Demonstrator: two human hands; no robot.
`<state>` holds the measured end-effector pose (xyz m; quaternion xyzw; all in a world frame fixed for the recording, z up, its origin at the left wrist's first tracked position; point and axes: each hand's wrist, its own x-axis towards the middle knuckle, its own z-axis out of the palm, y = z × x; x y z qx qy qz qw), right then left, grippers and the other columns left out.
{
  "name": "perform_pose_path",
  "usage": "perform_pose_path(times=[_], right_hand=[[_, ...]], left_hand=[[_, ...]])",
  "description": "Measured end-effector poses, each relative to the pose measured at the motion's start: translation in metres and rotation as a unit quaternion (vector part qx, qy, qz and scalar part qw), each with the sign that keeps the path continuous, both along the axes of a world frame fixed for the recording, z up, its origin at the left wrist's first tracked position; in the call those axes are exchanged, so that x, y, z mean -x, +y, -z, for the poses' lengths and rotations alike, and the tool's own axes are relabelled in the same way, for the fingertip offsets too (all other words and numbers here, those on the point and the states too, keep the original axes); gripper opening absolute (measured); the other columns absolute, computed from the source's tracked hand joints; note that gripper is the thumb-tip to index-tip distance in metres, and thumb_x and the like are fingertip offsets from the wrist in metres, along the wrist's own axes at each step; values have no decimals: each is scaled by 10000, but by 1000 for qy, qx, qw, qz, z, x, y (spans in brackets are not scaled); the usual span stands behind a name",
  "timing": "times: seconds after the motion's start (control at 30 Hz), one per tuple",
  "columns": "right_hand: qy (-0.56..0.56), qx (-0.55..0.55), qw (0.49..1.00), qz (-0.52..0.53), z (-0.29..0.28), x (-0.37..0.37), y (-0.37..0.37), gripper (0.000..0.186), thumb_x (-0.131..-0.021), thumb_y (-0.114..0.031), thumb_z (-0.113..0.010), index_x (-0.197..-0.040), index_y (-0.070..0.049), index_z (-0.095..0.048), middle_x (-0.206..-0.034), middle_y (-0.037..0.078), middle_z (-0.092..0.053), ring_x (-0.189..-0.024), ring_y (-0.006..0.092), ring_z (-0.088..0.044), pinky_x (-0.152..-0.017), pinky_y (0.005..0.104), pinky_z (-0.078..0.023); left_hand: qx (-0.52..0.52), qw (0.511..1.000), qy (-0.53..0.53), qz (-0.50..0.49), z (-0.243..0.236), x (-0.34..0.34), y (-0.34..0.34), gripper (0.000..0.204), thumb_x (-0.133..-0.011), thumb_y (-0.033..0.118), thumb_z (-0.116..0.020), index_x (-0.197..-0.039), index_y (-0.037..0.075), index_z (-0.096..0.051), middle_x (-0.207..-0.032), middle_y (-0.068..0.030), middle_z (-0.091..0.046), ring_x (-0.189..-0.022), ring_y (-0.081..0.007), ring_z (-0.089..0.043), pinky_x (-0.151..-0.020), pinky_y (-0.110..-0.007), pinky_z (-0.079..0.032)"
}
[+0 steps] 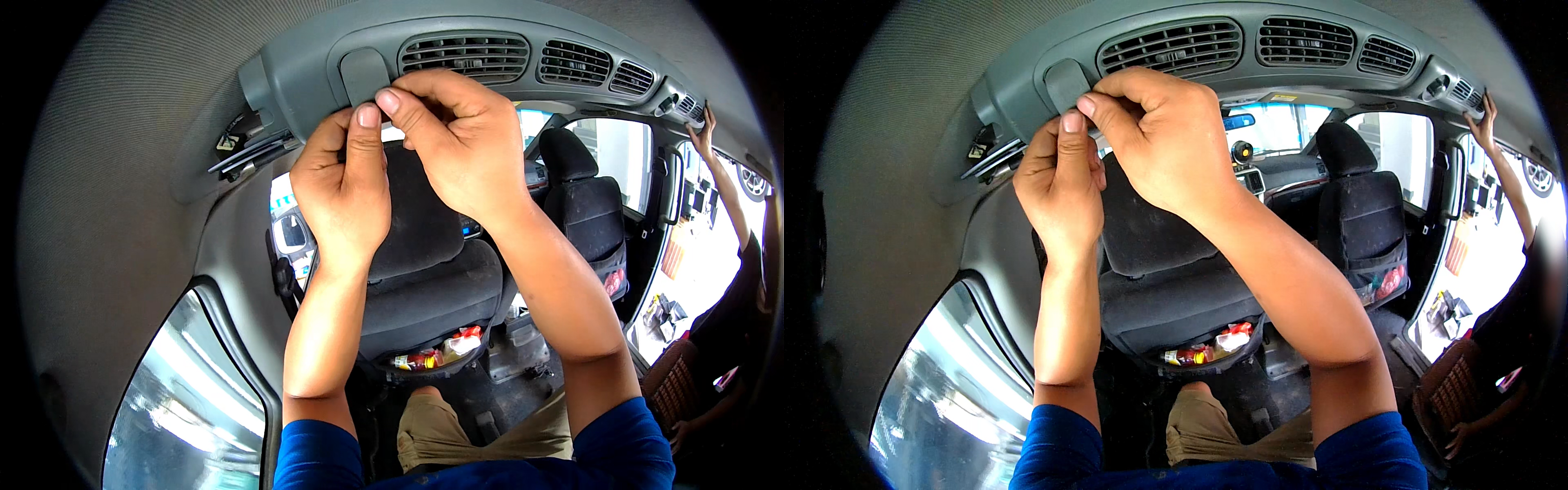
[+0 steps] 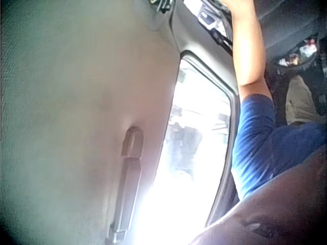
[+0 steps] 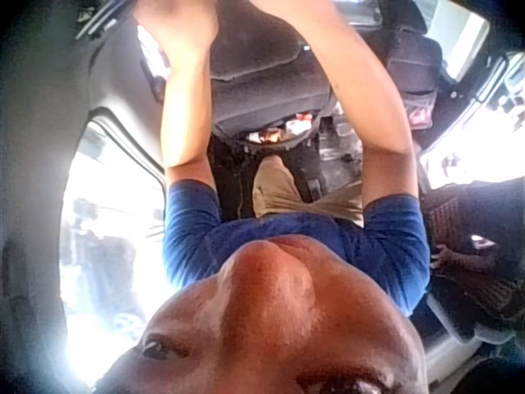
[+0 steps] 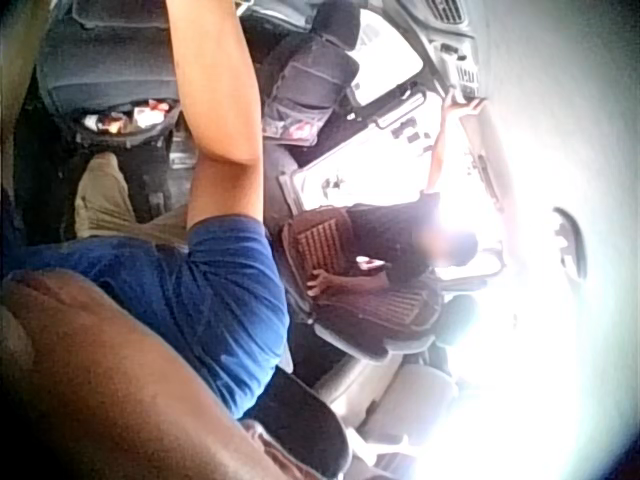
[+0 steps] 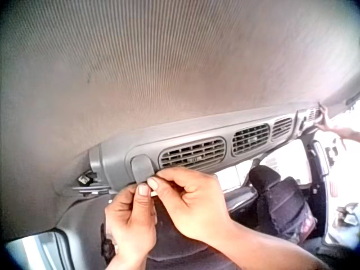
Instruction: The person moves car seats and installs plastic trim panels and covers inside a van by hand, pressing clips into the ceiling and walls.
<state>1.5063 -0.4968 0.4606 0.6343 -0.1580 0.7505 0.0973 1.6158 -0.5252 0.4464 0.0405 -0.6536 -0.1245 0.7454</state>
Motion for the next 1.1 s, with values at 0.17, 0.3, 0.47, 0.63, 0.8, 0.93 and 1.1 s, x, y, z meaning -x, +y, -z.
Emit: perform_pose_path(times=[0.17,0.3,0.47,0.63,0.8,0.93,1.1], right_hand=[[1,11,1000,10,0,0,-2,112,-841,-115,-668,-850,-6,-688,-668,92,-655,-534,124,-577,-499,261,-447],[-1,17,1000,3,-1,-1,-3,121,-839,-122,-668,-855,-3,-688,-678,101,-658,-538,134,-585,-505,265,-452],[-1,1,999,32,-4,-3,3,140,-821,-137,-673,-827,1,-691,-679,118,-666,-528,160,-606,-506,275,-462],[18,2,997,77,-9,-1,9,176,-808,-170,-678,-775,2,-696,-609,115,-646,-495,189,-614,-489,286,-461],[43,-40,991,120,-16,3,15,226,-807,-218,-666,-740,-4,-697,-553,123,-615,-486,222,-611,-494,327,-471],[76,-58,971,217,-23,1,28,318,-816,-284,-640,-655,-11,-674,-517,142,-576,-483,301,-585,-508,378,-473],[109,-48,948,296,-32,5,35,374,-819,-313,-623,-586,-21,-646,-486,138,-548,-478,319,-572,-507,400,-469]], left_hand=[[0,1000,-2,-8,0,-1,0,248,-965,213,-569,-879,-9,-639,-607,18,-508,-493,-31,-424,-433,-193,-349],[0,1000,-6,-14,-1,-2,-2,259,-967,219,-564,-864,-7,-637,-601,20,-506,-488,-32,-423,-432,-193,-347],[-17,999,-11,-30,-4,-6,2,284,-965,236,-569,-824,0,-641,-587,18,-508,-486,-33,-423,-426,-196,-334],[-45,996,-31,-64,-7,-10,10,351,-963,274,-570,-748,8,-648,-547,16,-498,-469,-40,-416,-421,-200,-320],[-75,997,-10,-17,-8,-5,9,377,-961,298,-570,-734,13,-668,-536,13,-494,-458,-49,-411,-415,-207,-319],[-93,992,31,84,-5,0,10,376,-953,302,-583,-815,-30,-692,-517,-2,-504,-445,-47,-433,-400,-208,-319],[-114,981,79,134,-7,9,12,365,-936,290,-611,-745,-17,-665,-521,-10,-501,-432,-61,-410,-396,-212,-310]])
